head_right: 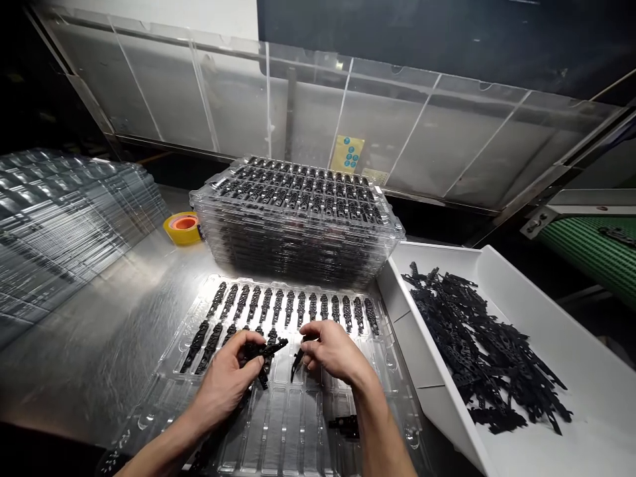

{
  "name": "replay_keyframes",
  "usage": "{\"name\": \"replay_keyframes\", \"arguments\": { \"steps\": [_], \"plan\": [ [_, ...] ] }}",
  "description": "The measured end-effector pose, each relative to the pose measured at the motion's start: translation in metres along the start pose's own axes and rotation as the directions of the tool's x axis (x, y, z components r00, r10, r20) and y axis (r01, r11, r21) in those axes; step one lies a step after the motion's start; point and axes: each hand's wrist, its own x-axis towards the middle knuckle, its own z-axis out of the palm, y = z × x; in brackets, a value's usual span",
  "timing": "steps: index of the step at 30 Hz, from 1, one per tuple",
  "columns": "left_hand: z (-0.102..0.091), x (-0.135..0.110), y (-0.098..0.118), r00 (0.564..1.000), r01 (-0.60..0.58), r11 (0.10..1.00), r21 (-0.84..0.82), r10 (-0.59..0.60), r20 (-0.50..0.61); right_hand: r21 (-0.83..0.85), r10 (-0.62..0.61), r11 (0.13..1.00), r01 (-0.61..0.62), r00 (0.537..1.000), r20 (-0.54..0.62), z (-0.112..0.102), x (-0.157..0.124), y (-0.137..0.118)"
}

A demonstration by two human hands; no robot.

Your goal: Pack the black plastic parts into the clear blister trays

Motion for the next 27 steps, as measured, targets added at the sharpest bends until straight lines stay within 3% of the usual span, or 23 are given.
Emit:
{"name": "replay_keyframes", "arguments": {
  "steps": [3,6,11,15,17,20,23,27],
  "plan": [
    [0.002,0.000,-0.001,1.000,-0.024,1.000,0.009,0.024,-0.002,-0.063,0.028,0.998,-0.031,0.998,-0.053,0.001,0.007,0.001],
    [0.005,0.001,-0.004,1.000,-0.007,1.000,-0.014,0.007,-0.001,-0.156,0.008,0.987,-0.041,0.978,-0.208,0.012,0.014,0.000],
    [0.011,0.003,-0.010,0.999,0.037,0.974,-0.223,-0.036,0.009,-0.188,-0.073,0.982,0.007,0.936,-0.346,0.029,0.006,0.007],
    [0.016,0.004,-0.006,0.997,0.079,0.907,-0.414,-0.062,0.056,-0.051,-0.108,0.994,0.096,0.929,-0.354,0.033,-0.010,0.007],
    [0.019,0.002,0.000,0.988,0.117,0.873,-0.473,-0.057,0.140,0.154,-0.089,0.976,0.152,0.930,-0.355,0.034,-0.015,0.006],
    [0.023,-0.001,0.007,0.963,0.194,0.846,-0.497,-0.067,0.261,0.429,-0.017,0.881,0.199,0.920,-0.391,0.035,-0.016,0.007],
    [0.025,-0.003,0.007,0.953,0.234,0.847,-0.478,-0.101,0.286,0.478,0.032,0.855,0.199,0.901,-0.432,0.025,-0.017,0.015],
    [0.017,0.000,0.002,0.972,0.148,0.898,-0.415,-0.055,0.226,0.465,0.044,0.868,0.177,0.904,-0.425,-0.001,-0.024,0.028]
  ]
}}
